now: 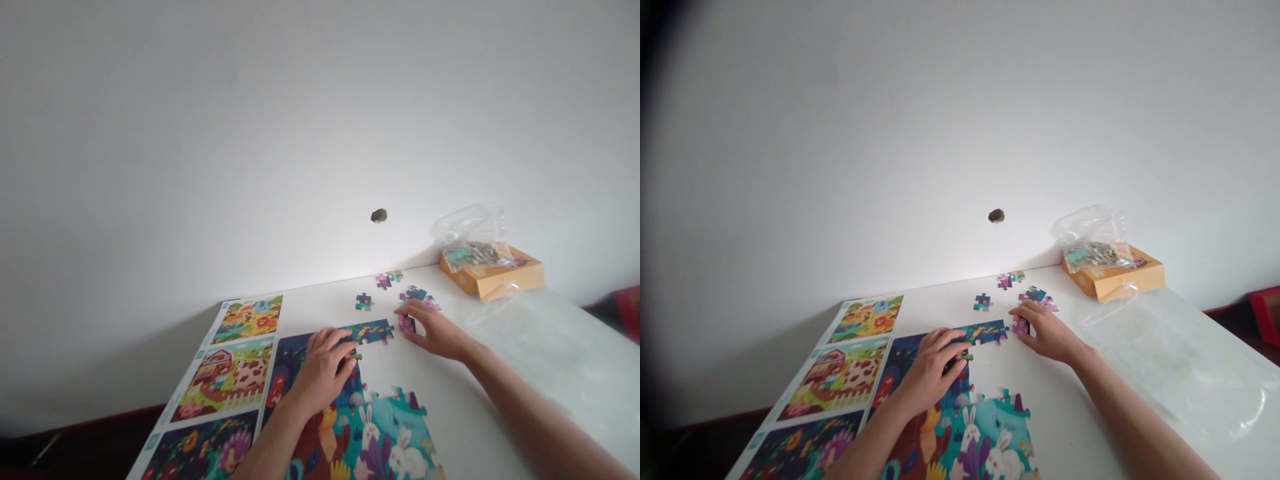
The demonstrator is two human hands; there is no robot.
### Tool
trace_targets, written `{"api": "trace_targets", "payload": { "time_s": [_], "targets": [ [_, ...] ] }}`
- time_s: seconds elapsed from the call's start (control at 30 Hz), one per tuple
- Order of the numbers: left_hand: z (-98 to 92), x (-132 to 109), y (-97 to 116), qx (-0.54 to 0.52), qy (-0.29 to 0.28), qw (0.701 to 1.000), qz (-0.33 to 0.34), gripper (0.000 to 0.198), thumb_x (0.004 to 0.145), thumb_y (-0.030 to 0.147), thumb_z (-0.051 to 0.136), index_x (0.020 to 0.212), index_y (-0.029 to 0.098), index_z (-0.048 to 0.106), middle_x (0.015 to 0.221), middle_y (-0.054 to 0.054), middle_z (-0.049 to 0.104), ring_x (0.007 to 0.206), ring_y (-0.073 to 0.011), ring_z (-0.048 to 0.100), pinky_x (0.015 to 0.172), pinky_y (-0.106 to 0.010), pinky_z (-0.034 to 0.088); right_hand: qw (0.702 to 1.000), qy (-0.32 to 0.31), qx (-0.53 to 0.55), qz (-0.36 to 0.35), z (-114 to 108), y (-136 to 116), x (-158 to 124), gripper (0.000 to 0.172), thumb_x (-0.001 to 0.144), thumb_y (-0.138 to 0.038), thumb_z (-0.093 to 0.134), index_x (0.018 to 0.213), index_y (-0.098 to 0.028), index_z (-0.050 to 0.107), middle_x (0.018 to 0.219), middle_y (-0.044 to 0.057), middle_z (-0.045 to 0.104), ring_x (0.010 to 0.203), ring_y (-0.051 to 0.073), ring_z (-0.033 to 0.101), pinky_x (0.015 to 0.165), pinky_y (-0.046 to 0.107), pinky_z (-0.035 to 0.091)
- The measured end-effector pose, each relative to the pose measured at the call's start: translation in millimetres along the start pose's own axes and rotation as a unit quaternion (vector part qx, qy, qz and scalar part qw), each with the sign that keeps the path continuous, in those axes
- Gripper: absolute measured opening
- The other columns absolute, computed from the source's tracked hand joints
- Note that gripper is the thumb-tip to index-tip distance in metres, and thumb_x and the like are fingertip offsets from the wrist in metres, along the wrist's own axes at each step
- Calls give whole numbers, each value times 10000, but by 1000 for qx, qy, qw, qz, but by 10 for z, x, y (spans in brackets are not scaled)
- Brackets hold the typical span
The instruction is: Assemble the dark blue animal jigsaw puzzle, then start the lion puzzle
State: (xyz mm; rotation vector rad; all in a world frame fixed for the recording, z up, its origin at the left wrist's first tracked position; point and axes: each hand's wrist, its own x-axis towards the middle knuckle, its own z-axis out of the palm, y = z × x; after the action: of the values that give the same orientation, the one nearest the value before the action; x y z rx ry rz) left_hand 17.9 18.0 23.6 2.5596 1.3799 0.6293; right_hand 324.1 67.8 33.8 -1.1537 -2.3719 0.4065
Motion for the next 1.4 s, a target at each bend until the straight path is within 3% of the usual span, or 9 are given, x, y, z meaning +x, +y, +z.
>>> {"api": "trace_targets", "payload": {
  "time_s": [0.33, 1.0, 1.17, 1.4],
  "targets": [
    [10, -3, -18, 0, 7, 1000, 7, 277, 914, 225, 567, 1159, 309, 666, 1282, -36, 609, 1190, -268, 512, 1035, -504, 433, 1000, -22, -10, -6, 92, 69, -27, 460, 846, -338, 670, 1287, -248, 581, 1263, 115, 609, 1199, 289, 545, 1032, 470, 452],
    [4, -3, -9, -4, 2, 1000, 8, 273, 926, 231, 559, 1169, 307, 655, 1292, -32, 599, 1200, -258, 504, 1033, -484, 428, 1000, 6, -1, -9, 177, 122, 11, 290, 905, -263, 582, 1183, -241, 660, 1225, 99, 639, 1139, 258, 575, 1020, 447, 448],
    [5, 3, -16, -2, -3, 1000, 7, 276, 926, 231, 559, 1174, 309, 653, 1294, -28, 597, 1206, -260, 498, 1037, -488, 422, 999, -3, 43, 15, 120, 14, 26, 331, 867, -309, 648, 1187, -226, 640, 1184, 97, 659, 1129, 272, 576, 1015, 458, 436],
    [-3, 3, -8, -2, -2, 1000, 5, 279, 928, 237, 552, 1175, 312, 657, 1290, -29, 599, 1198, -259, 508, 1033, -486, 431, 997, -28, 63, -25, 168, -338, 51, 367, 847, -308, 675, 1206, -260, 620, 1176, 84, 635, 1091, 263, 560, 971, 426, 443]
  ]
}}
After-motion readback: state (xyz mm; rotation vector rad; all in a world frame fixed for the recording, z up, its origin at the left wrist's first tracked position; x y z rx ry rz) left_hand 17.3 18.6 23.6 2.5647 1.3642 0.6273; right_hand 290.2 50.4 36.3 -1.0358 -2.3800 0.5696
